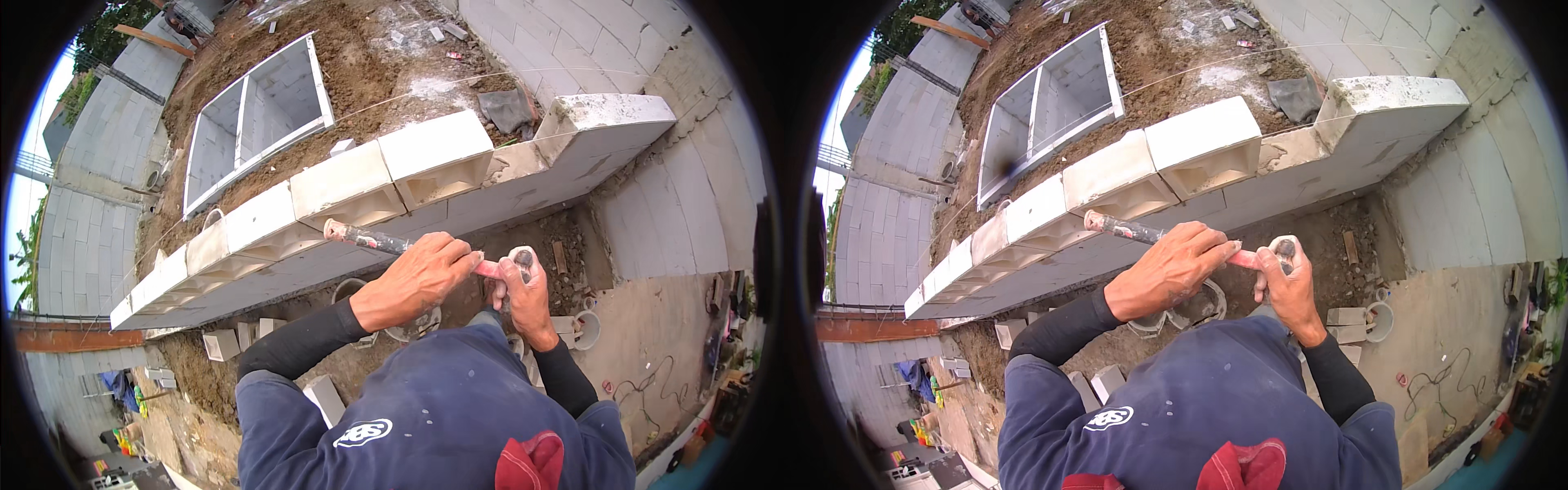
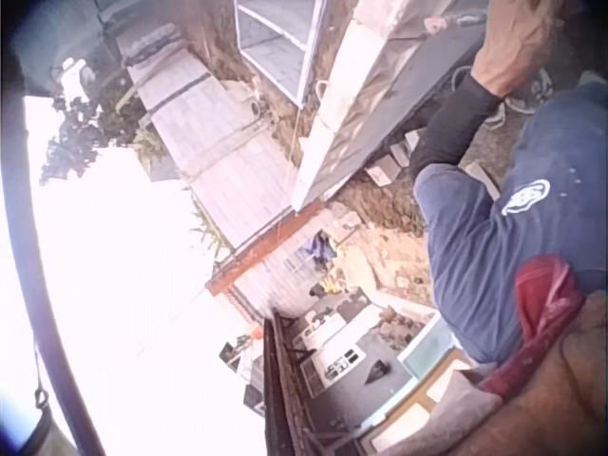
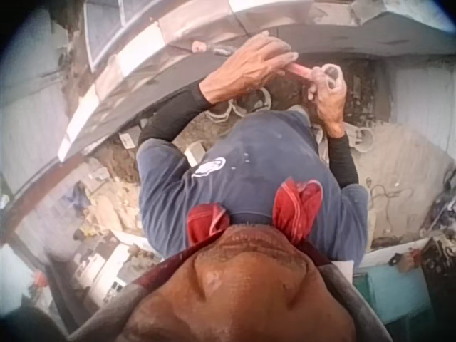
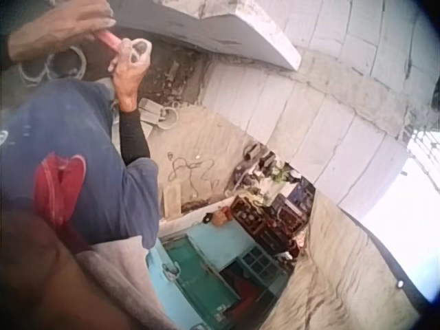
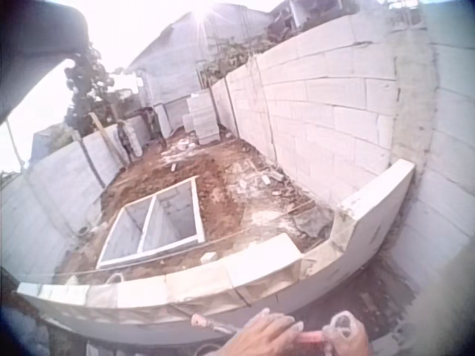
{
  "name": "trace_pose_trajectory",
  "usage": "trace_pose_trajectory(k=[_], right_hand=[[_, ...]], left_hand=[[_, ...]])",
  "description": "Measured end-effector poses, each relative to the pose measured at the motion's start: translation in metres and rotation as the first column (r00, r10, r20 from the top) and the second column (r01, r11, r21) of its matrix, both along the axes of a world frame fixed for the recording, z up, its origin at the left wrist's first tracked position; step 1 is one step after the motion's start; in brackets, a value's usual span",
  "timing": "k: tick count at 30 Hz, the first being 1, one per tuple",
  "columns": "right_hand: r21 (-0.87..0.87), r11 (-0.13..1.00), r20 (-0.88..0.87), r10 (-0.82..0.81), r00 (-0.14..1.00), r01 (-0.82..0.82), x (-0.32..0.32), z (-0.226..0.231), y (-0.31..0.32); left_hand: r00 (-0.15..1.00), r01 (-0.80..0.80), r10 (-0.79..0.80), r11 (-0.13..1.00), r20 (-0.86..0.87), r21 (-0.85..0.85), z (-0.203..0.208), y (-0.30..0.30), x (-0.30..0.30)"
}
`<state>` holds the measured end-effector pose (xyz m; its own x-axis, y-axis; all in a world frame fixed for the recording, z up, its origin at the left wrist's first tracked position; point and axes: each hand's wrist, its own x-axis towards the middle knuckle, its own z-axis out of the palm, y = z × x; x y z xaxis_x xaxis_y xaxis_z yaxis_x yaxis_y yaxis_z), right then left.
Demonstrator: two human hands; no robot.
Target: The person lays decorative concrete blocks on a wall by applying mortar with a trowel, positioning each block, and tapping it into place with a hammer.
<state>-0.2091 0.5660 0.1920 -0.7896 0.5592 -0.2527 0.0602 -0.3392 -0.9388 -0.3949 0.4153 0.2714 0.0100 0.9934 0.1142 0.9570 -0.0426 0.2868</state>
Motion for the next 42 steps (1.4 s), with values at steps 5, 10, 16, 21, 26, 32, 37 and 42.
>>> trace_pose_trajectory(k=[5,10,16,21,26,32,37,42], right_hand=[[0.517,0.766,-0.198,-0.328,0.924,0.383,0.035,0.072,0.076],[0.914,0.273,-0.223,-0.281,0.933,0.301,0.017,0.125,0.117],[0.945,0.156,-0.251,-0.220,0.943,0.288,-0.007,0.122,0.120],[0.942,0.104,-0.291,-0.221,0.931,0.319,-0.009,0.113,0.122],[0.946,0.130,-0.260,-0.238,0.936,0.296,-0.010,0.103,0.124],[0.924,0.194,-0.278,-0.249,0.928,0.329,-0.012,0.098,0.121],[0.899,0.194,-0.353,-0.206,0.913,0.391,-0.021,0.098,0.108],[0.920,0.256,-0.264,-0.159,0.951,0.298,-0.032,0.104,0.086]], left_hand=[[0.902,-0.366,0.406,0.899,-0.145,0.241,-0.014,0.007,-0.094],[0.902,-0.408,0.405,0.913,-0.151,0.015,-0.055,0.035,-0.164],[0.915,-0.404,0.402,0.914,-0.041,-0.033,-0.069,0.045,-0.171],[0.928,-0.372,0.372,0.927,-0.002,-0.036,-0.062,0.046,-0.171],[0.935,-0.356,0.355,0.932,-0.022,-0.070,-0.059,0.048,-0.170],[0.931,-0.363,0.361,0.931,-0.057,-0.041,-0.068,0.046,-0.179],[0.944,-0.330,0.330,0.944,0.017,-0.002,-0.076,0.042,-0.185],[0.940,-0.341,0.342,0.939,-0.010,0.041,-0.074,0.040,-0.178]])
